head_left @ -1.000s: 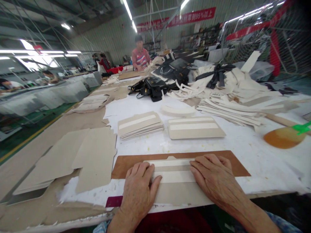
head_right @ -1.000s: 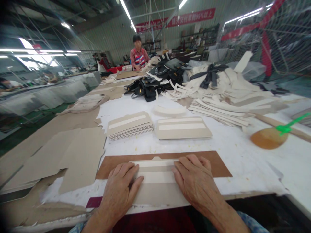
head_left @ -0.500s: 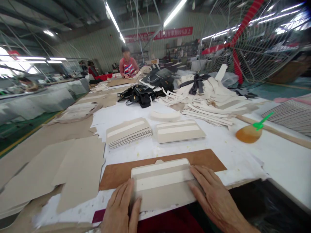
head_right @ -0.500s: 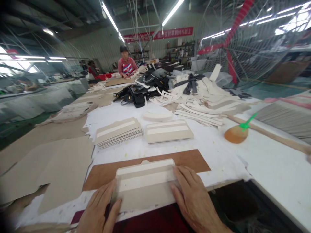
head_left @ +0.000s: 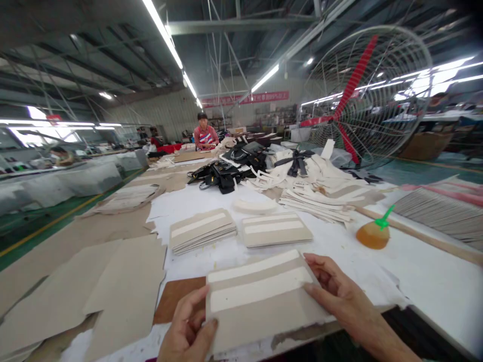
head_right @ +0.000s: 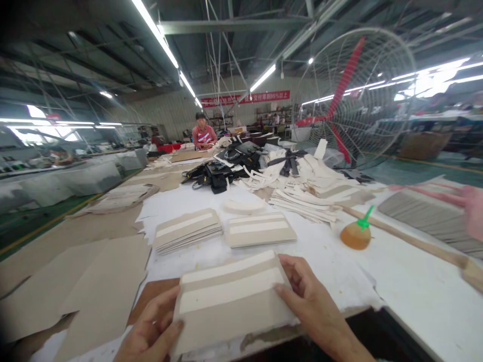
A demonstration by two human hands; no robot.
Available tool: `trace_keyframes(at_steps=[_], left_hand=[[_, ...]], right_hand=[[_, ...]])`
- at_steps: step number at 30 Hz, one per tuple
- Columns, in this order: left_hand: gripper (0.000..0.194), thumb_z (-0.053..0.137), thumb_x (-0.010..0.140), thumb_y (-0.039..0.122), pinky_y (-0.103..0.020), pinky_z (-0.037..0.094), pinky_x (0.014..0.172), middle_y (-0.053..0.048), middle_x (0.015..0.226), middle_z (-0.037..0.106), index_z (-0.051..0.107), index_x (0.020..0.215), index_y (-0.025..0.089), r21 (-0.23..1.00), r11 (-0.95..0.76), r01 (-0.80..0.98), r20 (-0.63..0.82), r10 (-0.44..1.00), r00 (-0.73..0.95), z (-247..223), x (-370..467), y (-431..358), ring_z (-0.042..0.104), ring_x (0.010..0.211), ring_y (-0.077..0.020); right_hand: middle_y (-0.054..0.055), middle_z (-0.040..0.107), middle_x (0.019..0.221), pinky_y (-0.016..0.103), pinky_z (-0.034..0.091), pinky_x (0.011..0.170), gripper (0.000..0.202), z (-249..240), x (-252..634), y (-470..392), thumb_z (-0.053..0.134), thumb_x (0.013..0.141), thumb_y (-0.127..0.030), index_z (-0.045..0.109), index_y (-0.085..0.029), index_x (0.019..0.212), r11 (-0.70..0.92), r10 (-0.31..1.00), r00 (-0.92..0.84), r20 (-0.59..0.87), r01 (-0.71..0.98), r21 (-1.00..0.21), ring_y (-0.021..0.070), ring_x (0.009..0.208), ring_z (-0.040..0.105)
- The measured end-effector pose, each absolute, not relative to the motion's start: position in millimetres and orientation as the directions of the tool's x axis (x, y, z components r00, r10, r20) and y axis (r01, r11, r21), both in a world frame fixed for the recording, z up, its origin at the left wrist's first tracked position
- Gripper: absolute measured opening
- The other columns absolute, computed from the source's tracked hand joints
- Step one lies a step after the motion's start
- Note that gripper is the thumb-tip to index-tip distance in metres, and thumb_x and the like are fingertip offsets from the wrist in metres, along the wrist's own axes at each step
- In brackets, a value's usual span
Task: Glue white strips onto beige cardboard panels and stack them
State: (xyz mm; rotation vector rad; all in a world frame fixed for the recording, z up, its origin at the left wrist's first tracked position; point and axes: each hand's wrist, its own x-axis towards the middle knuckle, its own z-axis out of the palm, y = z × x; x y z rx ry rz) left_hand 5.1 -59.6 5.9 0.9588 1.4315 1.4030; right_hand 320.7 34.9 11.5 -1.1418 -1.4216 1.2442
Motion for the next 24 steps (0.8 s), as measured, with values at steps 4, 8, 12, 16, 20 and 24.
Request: trace_keyframes(at_steps=[4, 8, 12, 16, 20, 24], left_hand=[[0.056, 0.071, 0.086, 0.042, -0.038, 0.062, 0.082, -0.009, 0.116, 0.076, 0.061, 0.138, 0.024, 0.977, -0.1, 0.187, 0.139, 0.968, -0.207, 39, 30, 6, 0.076, 0.096, -0.0253], [0.037, 0.073, 0.088, 0.029, -0.037, 0.059, 0.09, -0.009, 0.12, 0.072, 0.068, 0.124, 0.022, 0.905, -0.167, 0.391, 0.273, 0.933, -0.234, 41, 51, 91, 0.072, 0.098, -0.0207], [0.031, 0.071, 0.098, 0.037, -0.044, 0.059, 0.092, -0.009, 0.125, 0.068, 0.066, 0.122, 0.018, 0.851, -0.149, 0.503, 0.305, 0.921, -0.243, 22, 62, 146, 0.069, 0.104, -0.0225], [0.034, 0.07, 0.099, 0.039, -0.051, 0.056, 0.1, -0.01, 0.134, 0.064, 0.065, 0.126, 0.018, 0.786, -0.127, 0.605, 0.328, 0.915, -0.235, 9, 65, 158, 0.065, 0.116, -0.0267], [0.038, 0.077, 0.091, 0.028, -0.057, 0.045, 0.114, -0.01, 0.142, 0.059, 0.066, 0.126, 0.019, 0.702, -0.152, 0.696, 0.364, 0.917, -0.166, 13, 49, 133, 0.054, 0.135, -0.032], [0.035, 0.073, 0.077, 0.012, -0.047, 0.043, 0.118, -0.008, 0.129, 0.066, 0.074, 0.11, 0.023, 0.629, -0.175, 0.757, 0.338, 0.939, -0.063, 19, 17, 83, 0.058, 0.129, -0.0278]], right_hand=[[0.007, 0.079, 0.102, 0.036, 0.061, 0.074, 0.059, 29, 348, 92, 0.072, 0.083, -0.051, 0.053, -0.026, 0.133, 0.056, 0.998, -0.045, 0.049, 0.161, -0.985, 0.0261, 0.09, 0.077], [0.003, 0.076, 0.08, 0.032, 0.053, 0.058, 0.053, 32, 360, 154, 0.068, 0.078, -0.047, 0.062, -0.023, 0.124, 0.098, 0.985, 0.094, 0.141, 0.363, -0.927, 0.0233, 0.068, 0.072], [0.005, 0.074, 0.081, 0.035, 0.054, 0.065, 0.044, 18, 360, 201, 0.067, 0.073, -0.041, 0.067, -0.02, 0.112, 0.113, 0.967, 0.153, 0.204, 0.459, -0.881, 0.025, 0.073, 0.072], [0.013, 0.075, 0.099, 0.049, 0.054, 0.092, 0.029, 2, 354, 222, 0.065, 0.069, -0.035, 0.069, -0.021, 0.094, 0.169, 0.939, 0.158, 0.306, 0.563, -0.809, 0.0334, 0.098, 0.071], [0.017, 0.074, 0.107, 0.064, 0.038, 0.112, 0.025, 1, 349, 207, 0.065, 0.069, -0.04, 0.071, -0.023, 0.086, 0.274, 0.909, 0.083, 0.409, 0.62, -0.735, 0.0429, 0.122, 0.06], [0.013, 0.076, 0.113, 0.059, 0.045, 0.109, 0.029, -8, 353, 164, 0.066, 0.077, -0.048, 0.078, -0.028, 0.094, 0.423, 0.883, -0.106, 0.458, 0.602, -0.677, 0.0375, 0.115, 0.065]])
